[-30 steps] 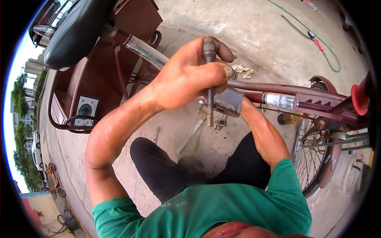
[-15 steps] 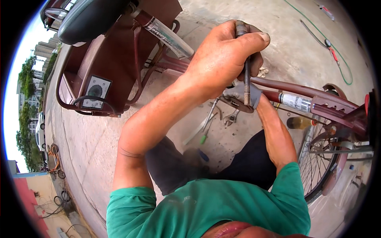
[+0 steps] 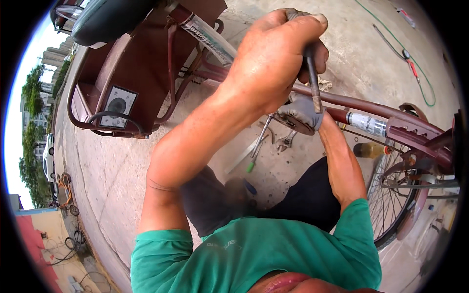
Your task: The person retrieves tools from a bucket, then repairs a tricycle by filing small metal components and inserting a pin into the crank assembly.
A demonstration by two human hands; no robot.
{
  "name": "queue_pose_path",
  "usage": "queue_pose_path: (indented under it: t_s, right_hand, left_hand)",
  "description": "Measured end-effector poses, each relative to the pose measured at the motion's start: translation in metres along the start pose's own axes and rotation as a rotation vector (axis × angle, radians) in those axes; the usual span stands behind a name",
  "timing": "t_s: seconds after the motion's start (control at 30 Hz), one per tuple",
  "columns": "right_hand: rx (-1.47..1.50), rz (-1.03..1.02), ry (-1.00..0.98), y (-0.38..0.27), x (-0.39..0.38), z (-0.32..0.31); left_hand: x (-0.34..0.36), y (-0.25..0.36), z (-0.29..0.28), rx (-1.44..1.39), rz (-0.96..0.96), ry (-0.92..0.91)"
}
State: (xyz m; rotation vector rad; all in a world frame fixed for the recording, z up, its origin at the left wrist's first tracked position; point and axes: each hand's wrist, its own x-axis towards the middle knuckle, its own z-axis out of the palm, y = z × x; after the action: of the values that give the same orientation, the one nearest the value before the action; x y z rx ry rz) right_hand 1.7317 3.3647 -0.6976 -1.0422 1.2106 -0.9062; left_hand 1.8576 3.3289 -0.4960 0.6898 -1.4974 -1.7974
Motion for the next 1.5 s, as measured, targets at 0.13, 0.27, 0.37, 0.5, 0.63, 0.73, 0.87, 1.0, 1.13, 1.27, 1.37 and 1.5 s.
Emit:
queue_pose_path:
  t_s: [0.13,0.27,0.37,0.5,0.63,0.73,0.87,1.0,1.13,1.27,1.37,1.5]
  right_hand:
    - [-0.050,0.023,-0.080,0.010,0.006,-0.009]
    - [-0.036,0.046,-0.058,0.003,0.003,-0.007]
    - [-0.103,0.020,-0.097,0.010,0.011,-0.005]
    - [-0.097,0.037,-0.093,0.013,0.012,-0.007]
    - [-0.115,0.008,-0.090,0.007,0.010,-0.007]
    - [-0.045,0.014,-0.132,0.018,0.014,-0.012]
    - [-0.161,0.005,-0.164,0.026,0.017,-0.017]
    - [-0.552,-0.117,-0.024,0.015,0.011,-0.006]
    - [-0.665,-0.020,0.151,0.005,0.002,0.002]
    - [-0.698,0.006,0.163,0.003,-0.003,0.005]
    - [-0.703,0.026,0.210,-0.001,-0.006,0.011]
    - [-0.797,0.011,0.226,-0.009,-0.005,0.020]
  left_hand:
    - [0.007,0.015,-0.015,-0.127,0.014,-0.007]
    - [-0.010,0.016,-0.040,-0.255,0.051,-0.081]
    - [-0.035,0.019,-0.077,-0.292,0.237,-0.296]
    - [-0.075,0.021,-0.124,-0.337,0.378,-0.361]
    - [-0.122,0.006,-0.162,-0.357,0.473,-0.231]
    - [-0.143,-0.029,-0.196,-0.290,0.429,-0.189]
    - [-0.157,-0.088,-0.211,-0.269,0.256,0.072]
    - [-0.154,-0.150,-0.221,-0.153,-0.058,0.338]
    - [-0.142,-0.202,-0.226,0.037,-0.402,0.327]
    - [-0.133,-0.245,-0.210,0.357,-0.606,0.108]
    - [-0.135,-0.282,-0.199,0.657,-0.635,-0.103]
    - [-0.153,-0.317,-0.191,0.872,-0.504,-0.379]
